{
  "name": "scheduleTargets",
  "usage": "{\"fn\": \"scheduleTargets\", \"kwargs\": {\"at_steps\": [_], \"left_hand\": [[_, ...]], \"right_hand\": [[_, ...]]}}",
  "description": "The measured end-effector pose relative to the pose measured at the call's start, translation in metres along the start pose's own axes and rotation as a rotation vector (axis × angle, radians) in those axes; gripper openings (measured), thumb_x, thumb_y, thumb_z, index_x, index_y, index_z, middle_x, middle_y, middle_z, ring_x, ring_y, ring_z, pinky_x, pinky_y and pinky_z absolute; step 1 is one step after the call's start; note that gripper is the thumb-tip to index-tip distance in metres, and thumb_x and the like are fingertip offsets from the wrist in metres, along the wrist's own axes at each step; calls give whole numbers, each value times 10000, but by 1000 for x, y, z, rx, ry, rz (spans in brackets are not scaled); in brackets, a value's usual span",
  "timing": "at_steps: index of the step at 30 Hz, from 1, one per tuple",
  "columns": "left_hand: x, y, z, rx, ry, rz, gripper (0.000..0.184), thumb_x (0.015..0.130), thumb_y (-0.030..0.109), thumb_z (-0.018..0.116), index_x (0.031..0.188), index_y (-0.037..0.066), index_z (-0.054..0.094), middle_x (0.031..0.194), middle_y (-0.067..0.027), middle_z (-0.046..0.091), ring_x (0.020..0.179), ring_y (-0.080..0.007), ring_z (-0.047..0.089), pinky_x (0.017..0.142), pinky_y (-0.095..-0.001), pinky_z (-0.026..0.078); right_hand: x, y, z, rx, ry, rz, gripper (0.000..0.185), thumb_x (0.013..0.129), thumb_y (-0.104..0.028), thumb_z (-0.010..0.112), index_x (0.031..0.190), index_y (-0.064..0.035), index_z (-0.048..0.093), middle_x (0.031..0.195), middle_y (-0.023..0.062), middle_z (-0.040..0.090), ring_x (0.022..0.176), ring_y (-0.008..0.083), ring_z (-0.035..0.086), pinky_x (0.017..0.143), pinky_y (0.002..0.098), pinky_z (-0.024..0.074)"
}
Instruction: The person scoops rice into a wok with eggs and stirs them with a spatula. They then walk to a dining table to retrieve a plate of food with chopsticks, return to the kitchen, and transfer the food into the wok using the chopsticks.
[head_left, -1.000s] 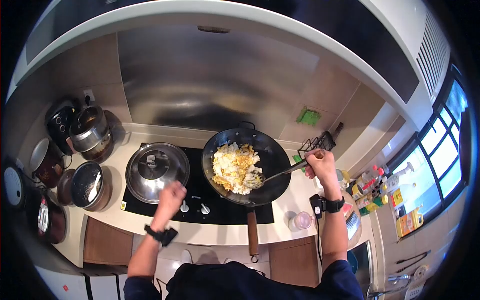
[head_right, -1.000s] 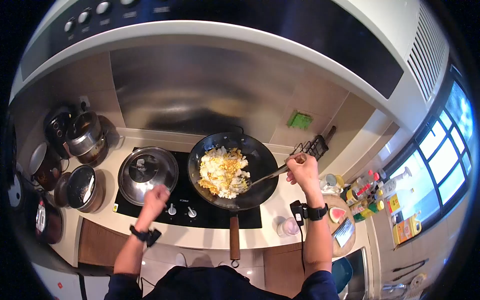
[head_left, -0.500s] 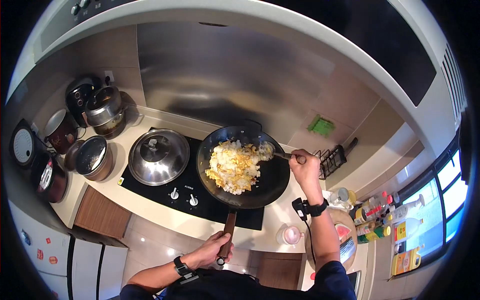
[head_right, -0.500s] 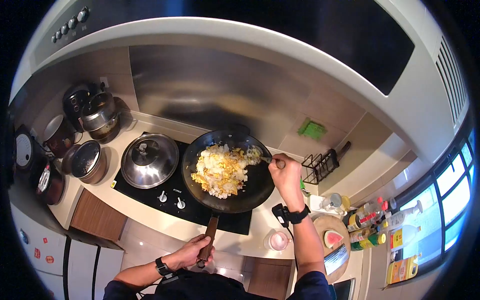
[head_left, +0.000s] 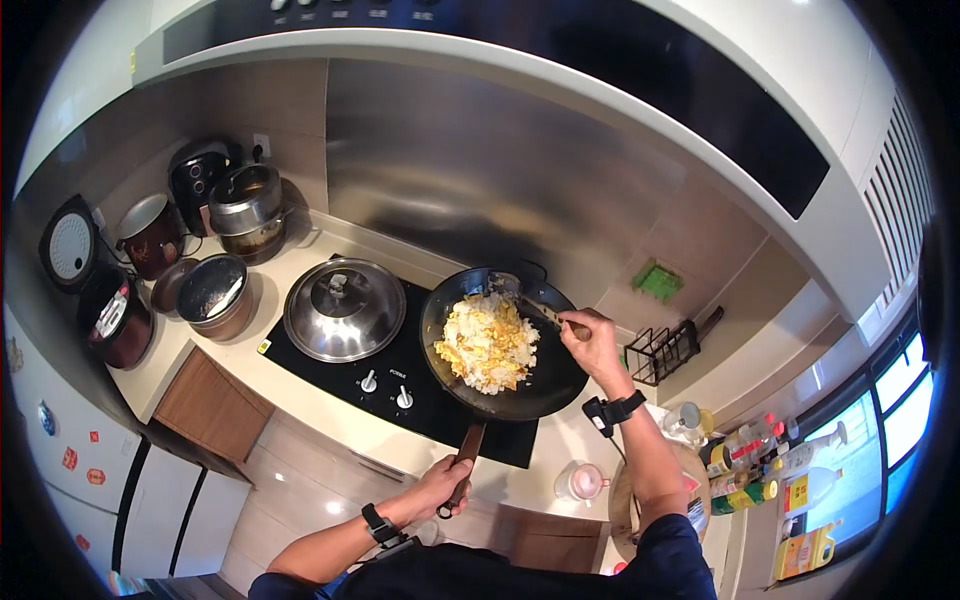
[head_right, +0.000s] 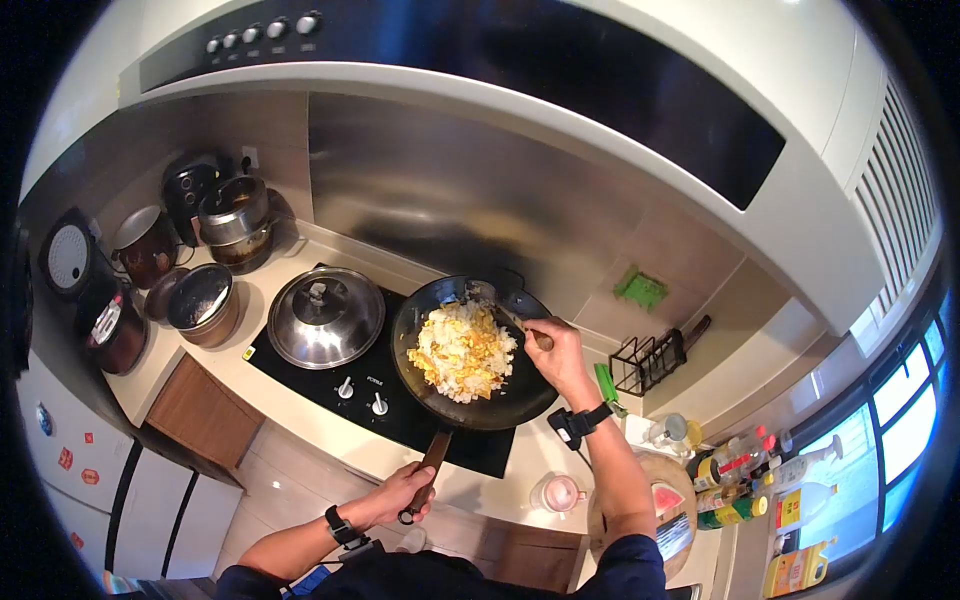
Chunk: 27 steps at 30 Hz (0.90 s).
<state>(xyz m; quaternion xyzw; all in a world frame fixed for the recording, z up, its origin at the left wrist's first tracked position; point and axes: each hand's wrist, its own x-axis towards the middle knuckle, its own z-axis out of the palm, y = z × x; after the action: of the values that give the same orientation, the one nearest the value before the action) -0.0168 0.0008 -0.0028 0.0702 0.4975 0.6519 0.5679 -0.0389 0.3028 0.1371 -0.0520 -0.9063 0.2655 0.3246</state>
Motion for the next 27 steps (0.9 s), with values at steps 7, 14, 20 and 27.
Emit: {"fn": "scheduleTargets", "kwargs": {"at_steps": [7,14,20,27], "left_hand": [[-2,4,-16,57,52,21,240,987,304,434,947,68,420,708,-49,512,475,-136,503,353,-276,394],[-9,16,-20,138,108,11,304,968,367,450,963,64,452,705,-33,507,457,-94,485,307,-230,336],[-11,20,-14,187,174,20,277,982,322,438,965,48,482,696,-26,528,429,-92,473,315,-233,353],[-13,16,-16,183,205,23,308,971,362,460,931,58,497,690,-18,533,439,-87,484,308,-224,356]], "right_hand": [[-6,-3,10,-145,62,-186,155,744,-20,655,896,4,672,760,174,624,702,320,619,657,377,493],[-14,-7,15,-76,-62,-369,164,752,25,642,912,4,669,810,147,592,672,276,603,584,324,484],[-27,6,-1,51,-248,-486,218,730,42,659,939,-19,665,864,137,594,713,287,615,610,330,505],[-51,1,-38,87,-503,-649,336,674,70,650,992,-37,639,924,137,552,800,320,585,687,362,499]]}}
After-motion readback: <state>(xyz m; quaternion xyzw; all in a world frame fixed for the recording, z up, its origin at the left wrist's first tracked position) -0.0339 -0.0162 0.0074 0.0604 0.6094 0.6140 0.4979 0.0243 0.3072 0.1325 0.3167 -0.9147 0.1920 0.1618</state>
